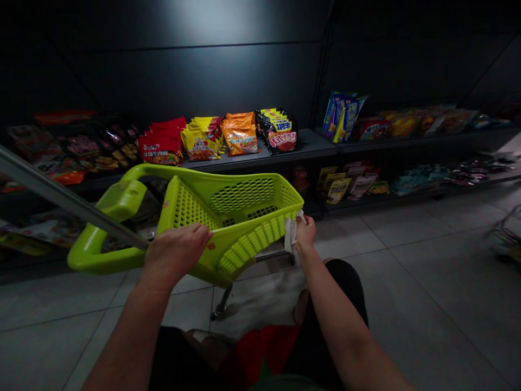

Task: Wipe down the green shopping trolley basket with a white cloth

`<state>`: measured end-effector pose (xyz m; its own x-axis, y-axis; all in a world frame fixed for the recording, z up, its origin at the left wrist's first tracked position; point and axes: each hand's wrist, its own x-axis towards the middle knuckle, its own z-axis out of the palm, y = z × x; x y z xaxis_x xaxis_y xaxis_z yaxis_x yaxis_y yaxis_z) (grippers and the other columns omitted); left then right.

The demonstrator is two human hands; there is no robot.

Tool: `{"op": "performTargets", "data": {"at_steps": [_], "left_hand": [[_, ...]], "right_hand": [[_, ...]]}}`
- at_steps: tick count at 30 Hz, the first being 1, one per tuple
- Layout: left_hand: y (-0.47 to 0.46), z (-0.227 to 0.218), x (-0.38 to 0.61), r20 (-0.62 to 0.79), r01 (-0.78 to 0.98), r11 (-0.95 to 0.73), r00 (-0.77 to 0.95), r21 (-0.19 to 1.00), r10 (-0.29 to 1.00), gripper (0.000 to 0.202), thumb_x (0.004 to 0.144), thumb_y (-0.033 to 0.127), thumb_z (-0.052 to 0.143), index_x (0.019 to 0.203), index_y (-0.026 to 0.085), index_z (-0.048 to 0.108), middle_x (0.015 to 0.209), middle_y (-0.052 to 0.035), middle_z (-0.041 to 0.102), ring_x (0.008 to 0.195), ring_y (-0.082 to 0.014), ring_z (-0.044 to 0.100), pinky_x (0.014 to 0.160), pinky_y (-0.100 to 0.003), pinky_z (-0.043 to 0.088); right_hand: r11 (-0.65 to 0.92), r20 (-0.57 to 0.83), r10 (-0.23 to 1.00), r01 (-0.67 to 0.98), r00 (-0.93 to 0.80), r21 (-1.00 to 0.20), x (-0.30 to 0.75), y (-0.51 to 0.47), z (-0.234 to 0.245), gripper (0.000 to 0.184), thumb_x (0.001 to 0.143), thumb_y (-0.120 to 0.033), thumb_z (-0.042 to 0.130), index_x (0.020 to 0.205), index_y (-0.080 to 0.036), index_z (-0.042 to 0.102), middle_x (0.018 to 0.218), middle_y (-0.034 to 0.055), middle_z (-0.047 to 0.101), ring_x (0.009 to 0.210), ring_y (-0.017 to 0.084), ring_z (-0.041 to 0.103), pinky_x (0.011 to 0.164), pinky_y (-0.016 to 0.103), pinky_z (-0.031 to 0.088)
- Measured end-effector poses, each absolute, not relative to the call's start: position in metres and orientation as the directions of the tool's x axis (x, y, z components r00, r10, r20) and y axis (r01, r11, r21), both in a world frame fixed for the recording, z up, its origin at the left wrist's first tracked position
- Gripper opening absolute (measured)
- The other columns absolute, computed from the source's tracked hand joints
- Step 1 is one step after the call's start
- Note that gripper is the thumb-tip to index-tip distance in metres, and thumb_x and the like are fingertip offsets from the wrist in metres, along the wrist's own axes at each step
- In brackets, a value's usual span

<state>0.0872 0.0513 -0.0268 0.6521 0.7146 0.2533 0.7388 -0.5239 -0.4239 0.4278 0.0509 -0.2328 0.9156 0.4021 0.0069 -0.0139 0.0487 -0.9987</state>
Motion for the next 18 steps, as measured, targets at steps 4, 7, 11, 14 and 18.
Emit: {"op": "performTargets", "data": {"at_steps": [4,7,11,14,18], "left_hand": [[0.051,-0.027,0.086,0.237,0.739,-0.537,0.653,-0.406,0.72,0.033,0.102,0.039,0.039,0.084,0.022,0.062,0.083,-0.005,0.072,0.069,-0.0246,0.066,0.055,-0.033,0.024],[0.053,-0.027,0.085,0.231,0.742,-0.534,0.648,-0.405,0.725,0.033,0.102,0.039,0.039,0.085,0.022,0.062,0.085,-0.0055,0.072,0.07,-0.0248,0.066,0.054,-0.032,0.023],[0.052,-0.026,0.085,0.226,0.736,-0.536,0.653,-0.414,0.723,0.035,0.102,0.038,0.037,0.086,0.022,0.063,0.085,-0.005,0.072,0.069,-0.0248,0.066,0.054,-0.032,0.023],[0.05,-0.025,0.087,0.232,0.729,-0.541,0.662,-0.42,0.712,0.034,0.101,0.038,0.038,0.084,0.022,0.063,0.082,-0.0048,0.071,0.067,-0.0247,0.066,0.054,-0.033,0.024],[0.049,-0.025,0.087,0.235,0.728,-0.547,0.666,-0.415,0.708,0.033,0.101,0.038,0.039,0.085,0.023,0.063,0.084,-0.0044,0.072,0.069,-0.0251,0.067,0.053,-0.032,0.024]], "right_hand": [[0.034,0.017,0.526,-0.001,0.85,-0.999,0.411,0.044,-0.229,0.032,0.069,-0.044,0.068,0.087,-0.017,0.068,0.079,0.003,0.069,0.072,0.018,0.059,0.067,0.028,0.045],[0.104,0.038,0.536,-0.021,0.843,-0.994,0.406,0.04,-0.219,0.038,0.073,-0.047,0.067,0.096,-0.017,0.068,0.084,0.0028,0.07,0.073,0.017,0.059,0.068,0.027,0.046],[0.161,0.1,0.438,0.031,0.894,-0.987,0.427,0.048,-0.2,0.04,0.074,-0.047,0.066,0.099,-0.016,0.066,0.089,0.003,0.068,0.076,0.016,0.059,0.071,0.026,0.047],[0.126,0.094,0.421,0.045,0.902,-0.991,0.43,0.049,-0.188,0.04,0.074,-0.047,0.065,0.097,-0.015,0.066,0.087,0.0038,0.068,0.076,0.017,0.059,0.072,0.028,0.047],[0.113,0.28,0.548,0.262,0.788,-0.958,0.406,0.039,-0.178,0.032,0.077,-0.045,0.066,0.092,-0.016,0.069,0.09,0.0057,0.07,0.081,0.019,0.061,0.08,0.031,0.047]]}}
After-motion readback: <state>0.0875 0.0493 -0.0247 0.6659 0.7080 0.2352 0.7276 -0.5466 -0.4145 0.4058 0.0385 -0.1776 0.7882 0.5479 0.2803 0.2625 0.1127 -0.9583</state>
